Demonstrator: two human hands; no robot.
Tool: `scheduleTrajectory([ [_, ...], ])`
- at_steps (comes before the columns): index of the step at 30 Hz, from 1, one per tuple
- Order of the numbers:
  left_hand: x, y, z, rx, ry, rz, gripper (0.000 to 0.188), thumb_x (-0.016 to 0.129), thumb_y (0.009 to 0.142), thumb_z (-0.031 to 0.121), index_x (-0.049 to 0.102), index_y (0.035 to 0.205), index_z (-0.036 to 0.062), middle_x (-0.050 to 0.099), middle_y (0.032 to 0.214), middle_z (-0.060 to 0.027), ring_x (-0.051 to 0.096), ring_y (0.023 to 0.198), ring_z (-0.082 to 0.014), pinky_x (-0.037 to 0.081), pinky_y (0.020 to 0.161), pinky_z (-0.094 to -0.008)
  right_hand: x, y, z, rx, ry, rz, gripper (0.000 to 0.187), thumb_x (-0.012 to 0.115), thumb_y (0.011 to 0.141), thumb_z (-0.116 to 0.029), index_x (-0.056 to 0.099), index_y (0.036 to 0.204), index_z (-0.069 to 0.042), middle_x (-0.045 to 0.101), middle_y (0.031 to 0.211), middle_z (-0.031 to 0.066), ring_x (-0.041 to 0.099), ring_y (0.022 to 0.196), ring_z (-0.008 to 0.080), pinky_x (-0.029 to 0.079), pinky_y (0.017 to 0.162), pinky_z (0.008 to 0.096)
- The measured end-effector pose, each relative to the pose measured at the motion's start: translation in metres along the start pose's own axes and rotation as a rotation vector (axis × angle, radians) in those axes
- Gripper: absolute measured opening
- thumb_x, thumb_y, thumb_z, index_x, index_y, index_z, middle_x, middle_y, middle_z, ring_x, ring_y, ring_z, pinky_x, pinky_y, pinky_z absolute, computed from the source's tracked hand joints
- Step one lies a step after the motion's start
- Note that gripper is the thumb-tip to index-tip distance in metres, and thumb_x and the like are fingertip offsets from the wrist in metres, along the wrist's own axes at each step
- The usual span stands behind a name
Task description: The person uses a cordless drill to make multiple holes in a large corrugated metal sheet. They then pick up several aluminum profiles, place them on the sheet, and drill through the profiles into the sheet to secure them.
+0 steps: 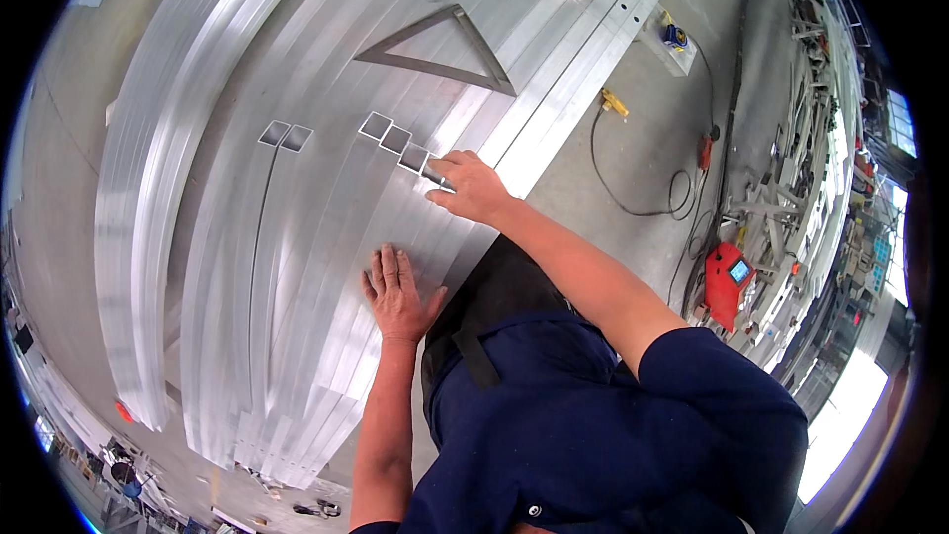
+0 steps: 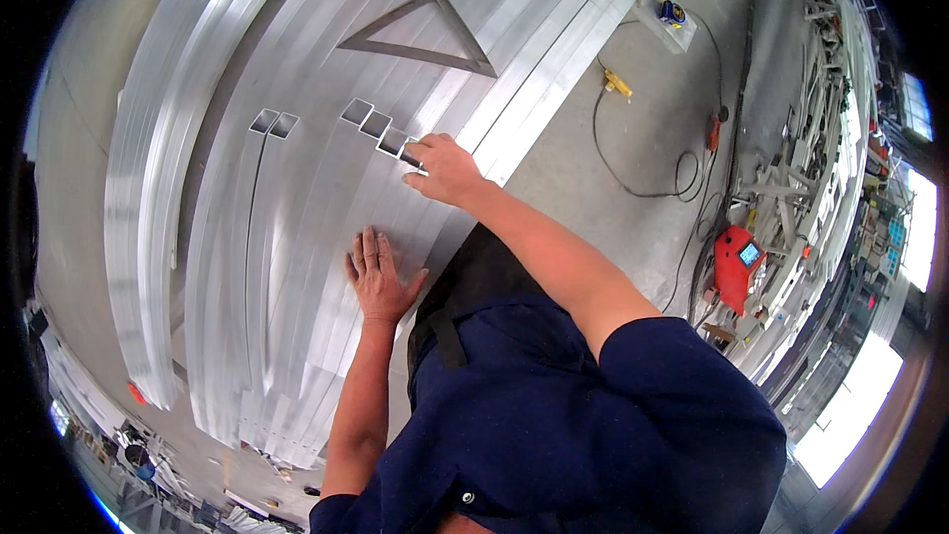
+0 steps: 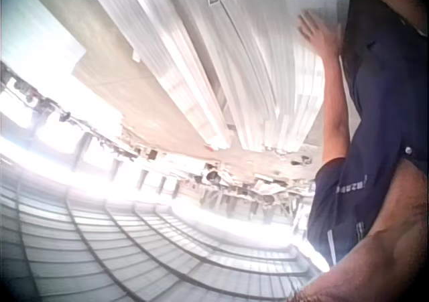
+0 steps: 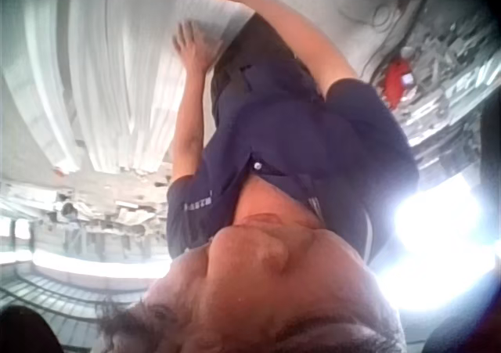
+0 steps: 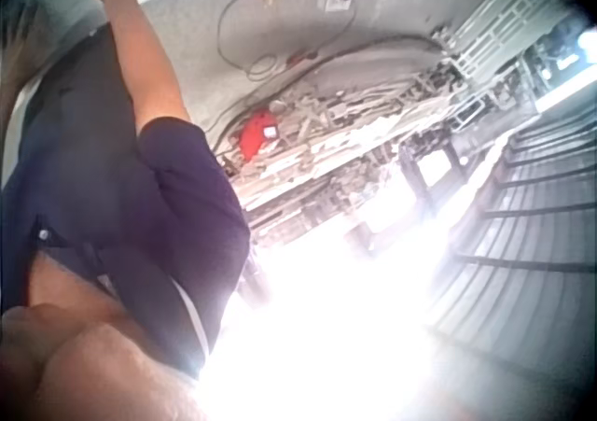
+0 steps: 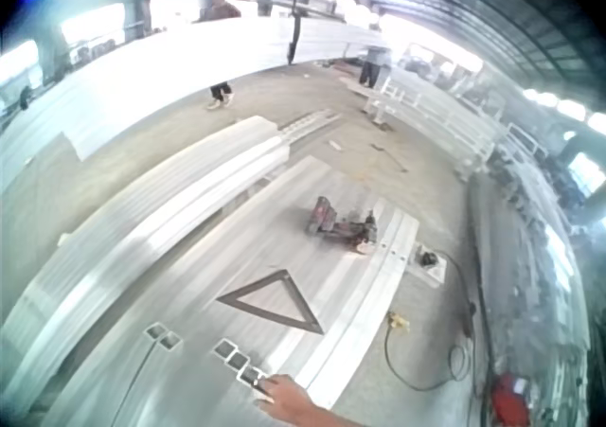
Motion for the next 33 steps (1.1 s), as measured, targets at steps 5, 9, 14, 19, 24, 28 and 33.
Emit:
scheduleTrajectory([
  [5, 0.007, 0.003, -0.002, -0.022, -0.012, -0.003, 0.099, 0.074, 0.076, 0.053, 0.035, 0.150, 0.0001, 0.024, 0.162, -0.0176, 0.017, 0.151, -0.0375, 0.011, 0.121, -0.0563, 0.025, 0.012, 0.005, -0.108, -0.035, -0.011, 0.039, 0.070, 0.082, -0.031, 0.070, 0.114, -0.008, 0.067, 0.110, 0.0105, 0.059, 0.103, 0.0328, 0.050, 0.092, 0.0409],
  [9, 0.006, 0.003, -0.002, -0.024, 0.005, 0.013, 0.099, 0.074, 0.075, 0.054, 0.036, 0.150, 0.0005, 0.025, 0.162, -0.0161, 0.020, 0.150, -0.0372, 0.012, 0.120, -0.0564, 0.021, 0.022, 0.005, -0.176, -0.063, -0.063, 0.036, 0.071, 0.080, -0.027, 0.072, 0.111, -0.008, 0.069, 0.102, 0.0092, 0.060, 0.100, 0.0323, 0.051, 0.090, 0.0408],
  [14, 0.005, 0.004, -0.001, -0.017, 0.002, 0.032, 0.097, 0.074, 0.075, 0.054, 0.040, 0.148, 0.0002, 0.025, 0.162, -0.0136, 0.020, 0.150, -0.0359, 0.013, 0.120, -0.0560, 0.020, 0.026, 0.010, -0.158, -0.018, -0.111, 0.033, 0.068, 0.080, -0.023, 0.072, 0.109, -0.007, 0.069, 0.099, 0.0099, 0.061, 0.099, 0.0321, 0.051, 0.089, 0.0404],
  [19, 0.005, 0.006, -0.002, -0.030, 0.029, -0.009, 0.095, 0.073, 0.075, 0.056, 0.043, 0.146, -0.0001, 0.024, 0.161, -0.0122, 0.017, 0.150, -0.0346, 0.011, 0.119, -0.0595, 0.027, 0.028, 0.012, -0.186, -0.009, -0.097, 0.028, 0.066, 0.080, -0.022, 0.074, 0.104, -0.008, 0.070, 0.095, 0.0118, 0.062, 0.096, 0.0332, 0.051, 0.088, 0.0417],
  [24, 0.007, 0.007, -0.003, 0.011, 0.052, 0.005, 0.096, 0.073, 0.075, 0.057, 0.043, 0.146, -0.0006, 0.024, 0.161, -0.0115, 0.018, 0.150, -0.0344, 0.010, 0.119, -0.0604, 0.024, 0.040, 0.014, -0.245, -0.119, -0.226, 0.024, 0.065, 0.080, -0.022, 0.073, 0.095, -0.006, 0.070, 0.088, 0.0145, 0.063, 0.092, 0.0356, 0.052, 0.085, 0.0438],
  [28, 0.002, 0.009, -0.001, -0.023, 0.037, -0.041, 0.096, 0.074, 0.075, 0.055, 0.042, 0.146, -0.0010, 0.024, 0.160, -0.0110, 0.018, 0.150, -0.0346, 0.011, 0.119, -0.0592, 0.015, 0.043, 0.006, -0.146, -0.104, -0.227, 0.030, 0.068, 0.082, -0.026, 0.072, 0.102, -0.004, 0.069, 0.096, 0.0144, 0.062, 0.095, 0.0352, 0.051, 0.085, 0.0430],
  [33, 0.002, 0.008, -0.001, -0.025, 0.031, -0.045, 0.097, 0.075, 0.074, 0.053, 0.042, 0.146, -0.0006, 0.025, 0.160, -0.0114, 0.018, 0.149, -0.0352, 0.013, 0.119, -0.0589, 0.021, 0.057, -0.010, -0.032, -0.002, -0.043, 0.033, 0.066, 0.085, -0.032, 0.070, 0.105, -0.006, 0.067, 0.106, 0.0151, 0.062, 0.102, 0.0362, 0.052, 0.089, 0.0445],
])
Point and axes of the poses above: each hand's wrist, its own y-axis towards the middle knuckle, its own x-axis out of the palm, z = x × y, the point moved 2 cm from there along y, towards the middle knuckle
